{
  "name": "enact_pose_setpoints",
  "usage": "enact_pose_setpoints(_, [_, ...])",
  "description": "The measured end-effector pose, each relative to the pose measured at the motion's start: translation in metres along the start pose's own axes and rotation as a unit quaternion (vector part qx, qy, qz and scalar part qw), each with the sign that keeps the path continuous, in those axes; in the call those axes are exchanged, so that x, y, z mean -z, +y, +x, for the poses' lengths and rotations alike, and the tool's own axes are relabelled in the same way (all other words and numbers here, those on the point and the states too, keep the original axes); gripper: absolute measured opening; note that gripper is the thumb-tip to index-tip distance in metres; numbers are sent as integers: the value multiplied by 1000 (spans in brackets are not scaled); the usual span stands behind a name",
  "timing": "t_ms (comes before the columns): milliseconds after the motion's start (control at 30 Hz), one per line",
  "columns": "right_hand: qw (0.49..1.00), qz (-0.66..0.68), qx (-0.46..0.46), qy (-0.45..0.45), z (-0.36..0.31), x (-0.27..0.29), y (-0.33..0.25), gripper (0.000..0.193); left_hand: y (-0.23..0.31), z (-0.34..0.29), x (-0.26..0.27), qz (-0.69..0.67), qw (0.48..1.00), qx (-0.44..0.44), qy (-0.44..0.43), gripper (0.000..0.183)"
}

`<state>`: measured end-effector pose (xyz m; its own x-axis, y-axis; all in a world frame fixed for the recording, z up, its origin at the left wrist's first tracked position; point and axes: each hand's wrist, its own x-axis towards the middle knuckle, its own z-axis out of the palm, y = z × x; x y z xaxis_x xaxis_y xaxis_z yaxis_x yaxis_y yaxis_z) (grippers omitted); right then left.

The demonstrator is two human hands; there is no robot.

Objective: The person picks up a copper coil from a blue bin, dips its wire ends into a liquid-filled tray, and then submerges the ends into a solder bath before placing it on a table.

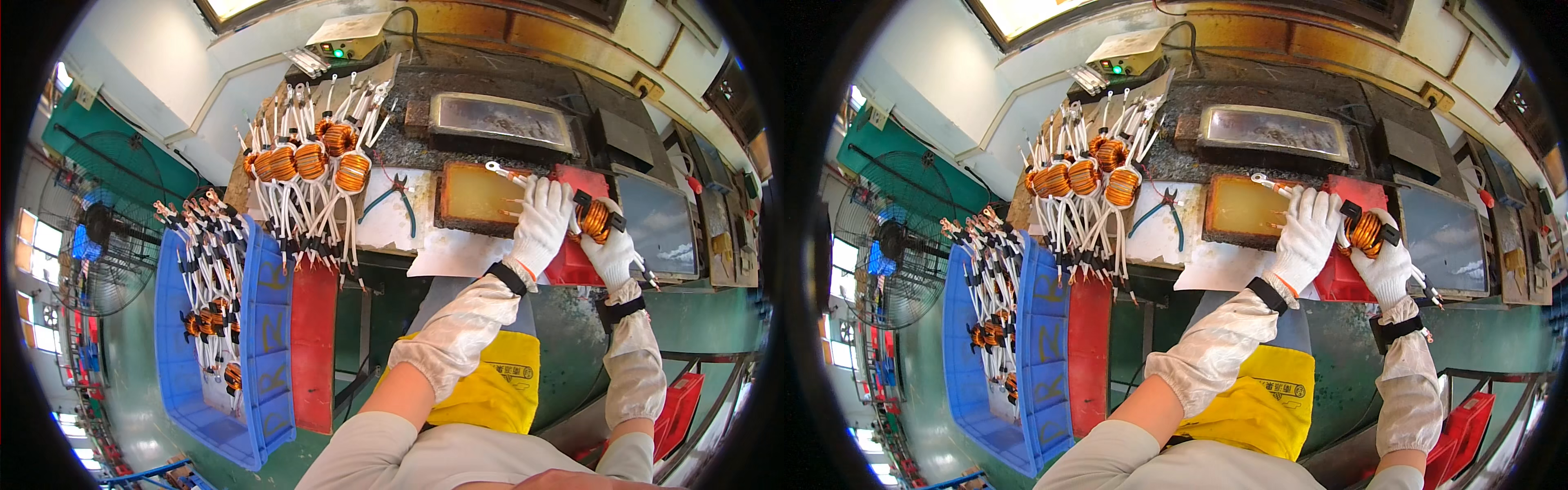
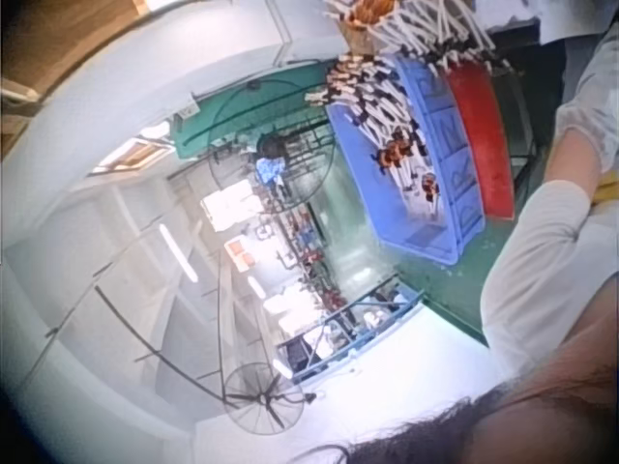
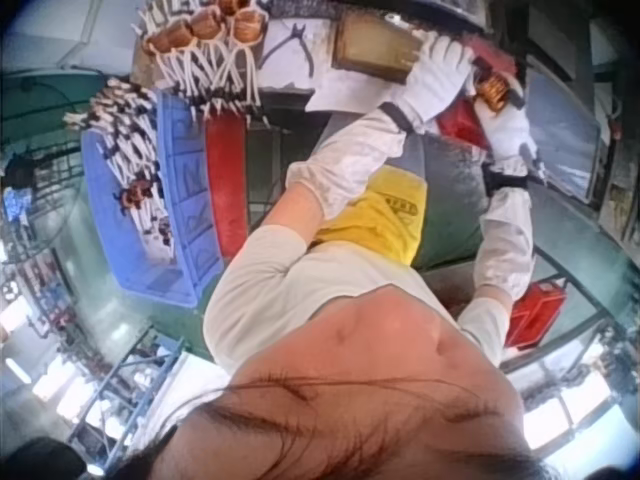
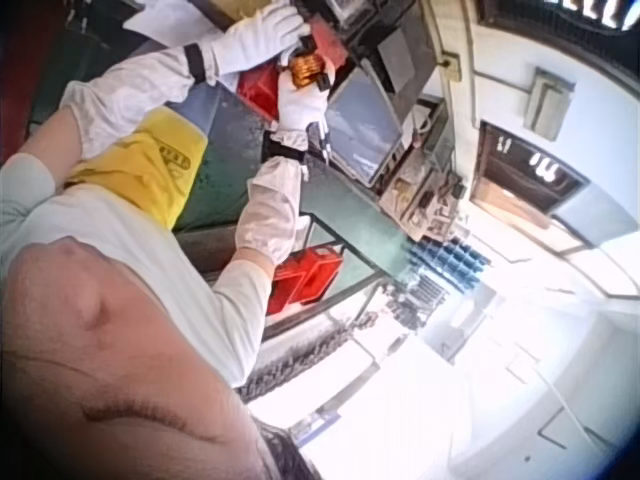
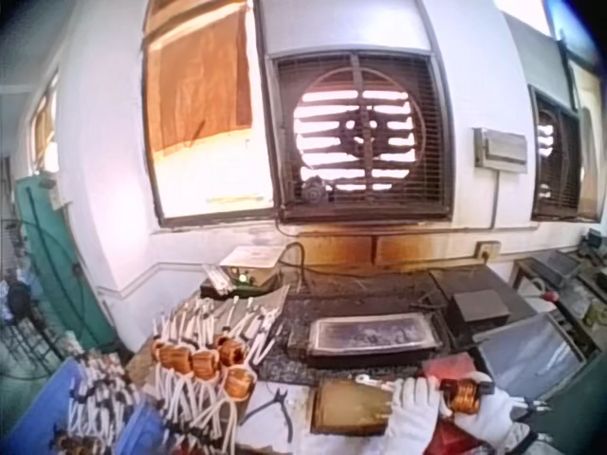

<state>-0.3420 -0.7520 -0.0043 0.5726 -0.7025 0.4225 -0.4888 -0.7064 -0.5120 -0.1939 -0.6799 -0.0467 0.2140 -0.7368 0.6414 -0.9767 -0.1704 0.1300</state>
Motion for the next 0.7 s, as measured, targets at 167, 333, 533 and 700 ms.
enact_pose_setpoints(167, [1000, -20, 4, -12, 2, 1, -1, 61, 0, -2, -5, 19, 1000, 5, 12, 44])
enact_pose_setpoints(333, [999, -31, 9, -6, 2, -1, 1, 62, 0, -2, -3, 2, 1000, 16, -13, 44])
enact_pose_setpoints(533, [999, -44, 20, -6, 3, 0, 2, 62, 2, -3, -6, 16, 1000, 17, 13, 43])
enact_pose_setpoints(700, [998, -46, 41, -6, 5, 0, 0, 62, 1, -5, -7, 12, 999, 33, -6, 43])
